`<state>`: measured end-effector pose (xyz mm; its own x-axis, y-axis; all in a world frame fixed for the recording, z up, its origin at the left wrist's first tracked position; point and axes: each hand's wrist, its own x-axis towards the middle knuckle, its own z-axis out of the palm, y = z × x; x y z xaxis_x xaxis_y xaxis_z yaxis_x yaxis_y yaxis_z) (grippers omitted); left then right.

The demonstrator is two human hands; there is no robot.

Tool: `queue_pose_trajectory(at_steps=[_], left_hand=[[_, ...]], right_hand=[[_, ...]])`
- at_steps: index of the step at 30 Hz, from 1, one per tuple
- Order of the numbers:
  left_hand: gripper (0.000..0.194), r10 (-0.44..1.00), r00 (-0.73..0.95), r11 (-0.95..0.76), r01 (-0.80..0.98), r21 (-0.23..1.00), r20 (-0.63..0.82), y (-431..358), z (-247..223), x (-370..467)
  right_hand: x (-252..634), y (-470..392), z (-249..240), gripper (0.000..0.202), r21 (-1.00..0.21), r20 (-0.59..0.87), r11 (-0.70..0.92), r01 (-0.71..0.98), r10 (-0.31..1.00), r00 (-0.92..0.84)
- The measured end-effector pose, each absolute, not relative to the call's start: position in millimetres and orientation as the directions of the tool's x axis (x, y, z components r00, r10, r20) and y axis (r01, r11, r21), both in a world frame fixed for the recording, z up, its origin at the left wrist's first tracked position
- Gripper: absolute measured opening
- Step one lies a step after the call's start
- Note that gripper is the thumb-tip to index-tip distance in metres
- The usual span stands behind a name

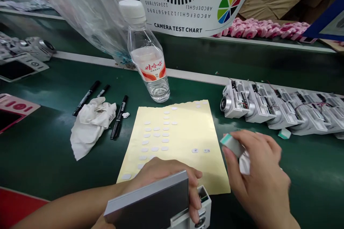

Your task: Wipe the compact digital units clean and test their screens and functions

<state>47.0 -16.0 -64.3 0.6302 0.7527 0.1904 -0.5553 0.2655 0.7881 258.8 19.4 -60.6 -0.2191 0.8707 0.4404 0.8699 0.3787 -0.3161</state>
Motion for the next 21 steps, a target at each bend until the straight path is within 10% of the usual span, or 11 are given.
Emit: queue_pose_trajectory(at_steps=[5,12,21], left_hand=[[0.031,0.804,0.595,0.333,-0.48,0.811,0.021,-16.3,-56.8,49.5],[0.041,0.826,0.541,0.125,-0.445,0.887,0.156,-12.5,-51.5,47.7],[0.072,0.815,0.528,0.175,-0.618,0.766,0.24,0.9,-45.3,33.4]], right_hand=[[263.2,34.8,-72.5,0.033,-0.187,0.352,0.374,0.909,0.889,-0.294],[251.9,17.8,-43.8,0.031,-0.836,-0.028,0.363,0.412,0.722,-0.692],[224.7,4.7,-74.6,0.042,-0.915,-0.251,-0.403,-0.015,0.599,-0.76]])
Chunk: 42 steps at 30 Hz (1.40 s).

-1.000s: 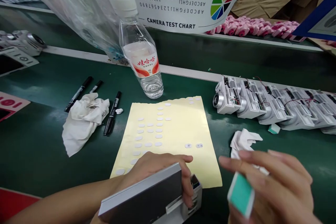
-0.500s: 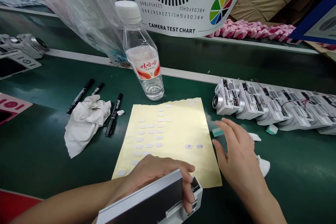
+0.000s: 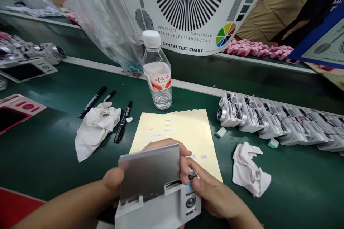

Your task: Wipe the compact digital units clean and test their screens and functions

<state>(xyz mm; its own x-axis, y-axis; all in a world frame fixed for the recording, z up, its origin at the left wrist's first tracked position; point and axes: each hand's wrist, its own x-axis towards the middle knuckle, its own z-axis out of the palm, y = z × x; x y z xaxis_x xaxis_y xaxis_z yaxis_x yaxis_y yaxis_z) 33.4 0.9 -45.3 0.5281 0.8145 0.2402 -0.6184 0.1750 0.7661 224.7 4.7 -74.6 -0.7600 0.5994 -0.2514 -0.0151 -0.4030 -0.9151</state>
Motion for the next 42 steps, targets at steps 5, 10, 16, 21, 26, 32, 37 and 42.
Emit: queue_pose_trajectory(at_steps=[5,10,16,21,26,32,37,42], left_hand=[[0.071,0.926,0.337,0.059,-0.575,0.816,0.171,20.8,-50.5,24.6],[0.031,0.89,0.089,-0.431,-0.159,0.888,0.448,27.0,-44.5,17.1],[0.005,0.743,0.168,-0.666,0.095,0.74,0.648,14.2,-31.9,19.3],[0.009,0.692,0.216,-0.718,0.116,0.686,0.689,11.2,-26.8,19.5],[0.007,0.697,0.231,-0.71,0.087,0.699,0.679,9.4,-24.8,19.9],[0.015,0.737,0.196,-0.67,0.086,0.738,0.646,6.8,-21.7,20.5],[0.024,0.786,0.18,-0.612,0.086,0.786,0.591,5.0,-22.5,19.1],[0.027,0.819,0.164,-0.568,0.106,0.816,0.549,4.8,-20.8,19.0]], right_hand=[[217.4,0.0,-71.7,0.046,-0.845,-0.303,-0.514,-0.149,0.689,-0.658],[239.9,7.2,-78.0,0.035,-0.999,0.047,0.041,-0.025,0.946,-0.322],[252.5,9.6,-86.1,0.035,-0.961,0.239,0.27,0.065,0.924,-0.298],[249.3,10.0,-74.4,0.031,-0.959,0.271,0.281,-0.032,0.885,-0.378],[250.1,9.0,-72.7,0.031,-0.965,0.246,0.263,-0.008,0.89,-0.384],[250.8,5.5,-78.8,0.038,-0.972,0.215,0.234,0.024,0.924,-0.316],[246.0,3.0,-73.5,0.038,-0.969,0.245,0.242,-0.046,0.922,-0.301],[242.0,1.2,-69.6,0.04,-0.969,0.248,0.229,-0.096,0.924,-0.292]])
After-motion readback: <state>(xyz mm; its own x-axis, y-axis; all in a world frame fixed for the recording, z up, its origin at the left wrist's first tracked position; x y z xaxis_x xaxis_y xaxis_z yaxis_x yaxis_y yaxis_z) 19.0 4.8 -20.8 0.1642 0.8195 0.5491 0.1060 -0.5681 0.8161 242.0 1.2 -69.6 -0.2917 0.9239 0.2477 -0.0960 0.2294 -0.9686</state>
